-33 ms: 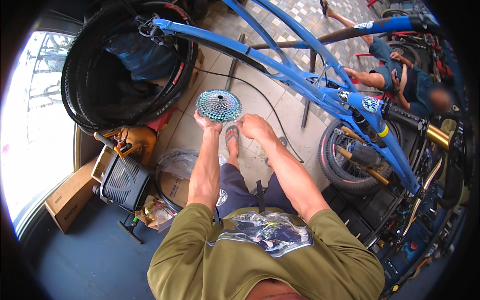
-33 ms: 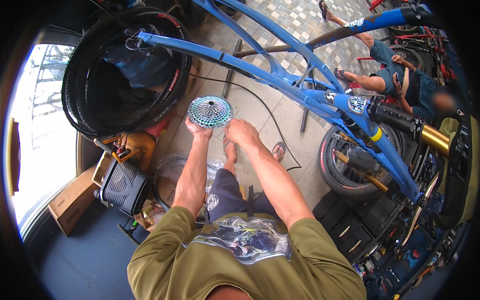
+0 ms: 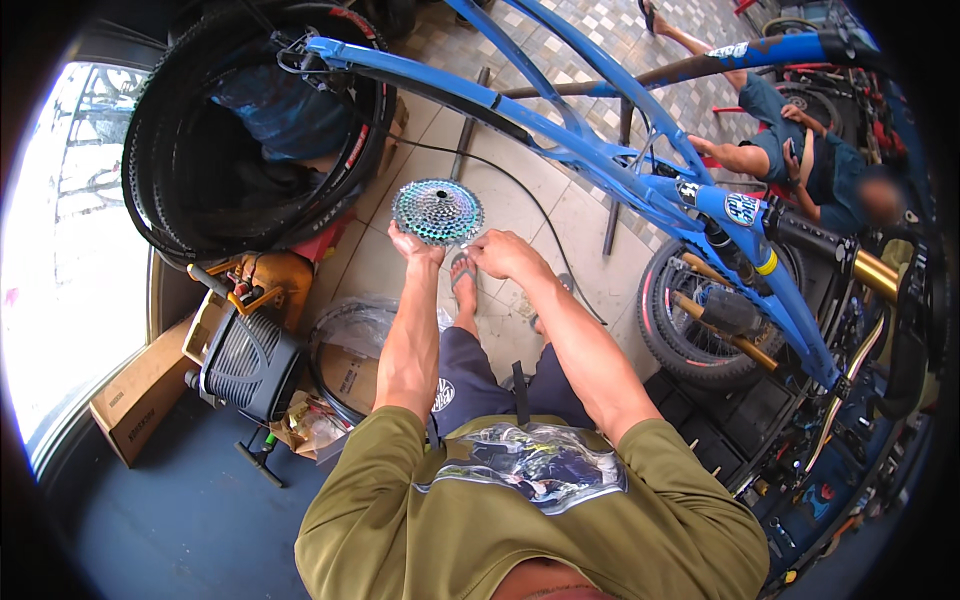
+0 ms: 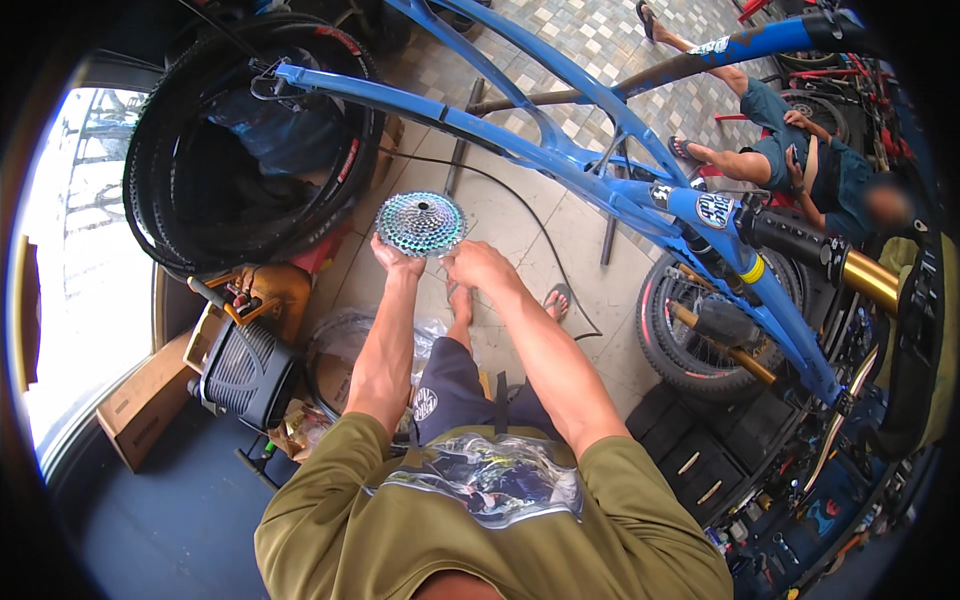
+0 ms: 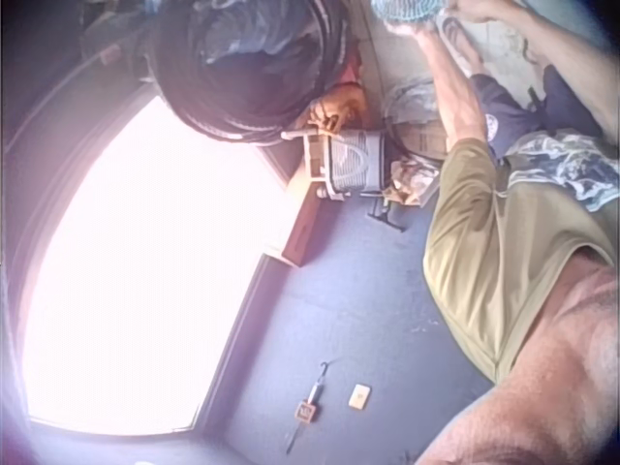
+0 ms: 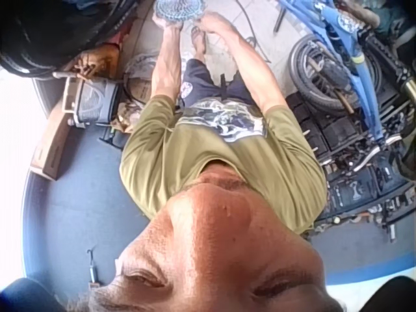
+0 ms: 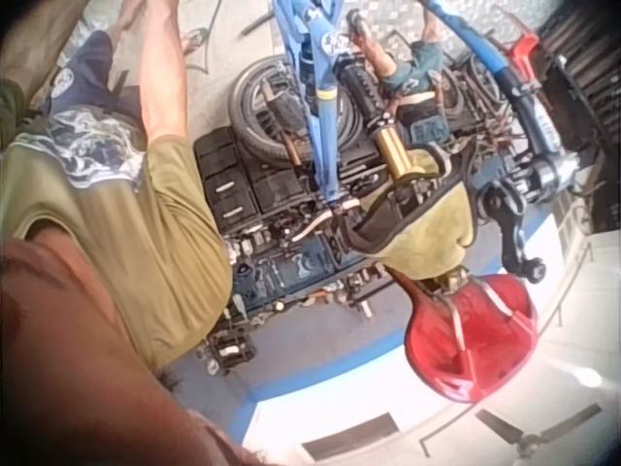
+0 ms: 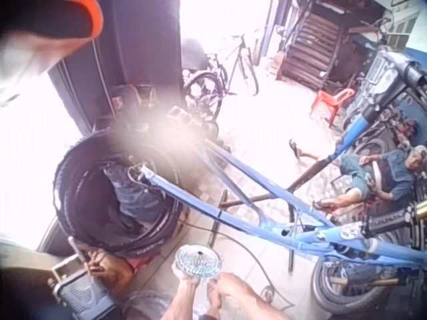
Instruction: The person holds a bicycle cassette and uses a small brush to scrub between the sprockets. They rotate the cassette to access different areas and continue brushing throughout the clip.
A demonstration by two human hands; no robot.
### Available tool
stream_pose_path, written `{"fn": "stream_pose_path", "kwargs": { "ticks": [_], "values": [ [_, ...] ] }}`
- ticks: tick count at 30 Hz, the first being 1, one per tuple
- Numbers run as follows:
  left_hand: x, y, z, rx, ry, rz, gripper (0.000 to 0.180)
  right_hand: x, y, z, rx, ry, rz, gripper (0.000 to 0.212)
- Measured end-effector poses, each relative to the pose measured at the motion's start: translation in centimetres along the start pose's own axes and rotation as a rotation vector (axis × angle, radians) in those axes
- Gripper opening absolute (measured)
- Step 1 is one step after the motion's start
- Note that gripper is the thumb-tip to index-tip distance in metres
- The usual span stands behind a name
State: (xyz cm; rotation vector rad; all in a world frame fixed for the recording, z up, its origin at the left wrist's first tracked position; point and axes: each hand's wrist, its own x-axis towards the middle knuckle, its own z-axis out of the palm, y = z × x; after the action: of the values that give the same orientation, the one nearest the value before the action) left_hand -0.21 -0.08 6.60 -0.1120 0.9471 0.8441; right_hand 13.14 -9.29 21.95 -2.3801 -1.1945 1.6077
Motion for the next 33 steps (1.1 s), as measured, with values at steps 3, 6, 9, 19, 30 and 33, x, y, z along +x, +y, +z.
{"fn": "stream_pose_path", "kwargs": {
  "ticks": [3,6,9,19,30,33],
  "values": [
    [-0.2,-0.6,0.3,0.059,0.052,-0.051,0.064,-0.4,-1.2,-0.5,-0.021,0.102,0.104,0.033],
    [1.4,-1.3,-1.4,0.049,0.036,-0.029,0.057,0.3,-1.8,-0.2,-0.046,0.134,0.024,0.036],
    [1.7,-2.2,-1.9,0.074,0.060,0.004,0.058,0.4,-1.7,-0.3,-0.115,0.146,0.039,0.038],
    [2.5,-2.9,-1.3,0.171,0.187,0.071,0.062,1.4,-2.2,0.1,-0.194,0.152,0.033,0.038],
    [-3.0,-0.8,1.7,0.039,-0.050,0.044,0.068,3.9,6.8,2.4,0.652,0.430,0.271,0.044],
    [-5.0,-0.9,1.4,-0.067,-0.151,-0.007,0.068,2.9,6.9,2.8,1.128,0.317,0.258,0.045]
  ]
}}
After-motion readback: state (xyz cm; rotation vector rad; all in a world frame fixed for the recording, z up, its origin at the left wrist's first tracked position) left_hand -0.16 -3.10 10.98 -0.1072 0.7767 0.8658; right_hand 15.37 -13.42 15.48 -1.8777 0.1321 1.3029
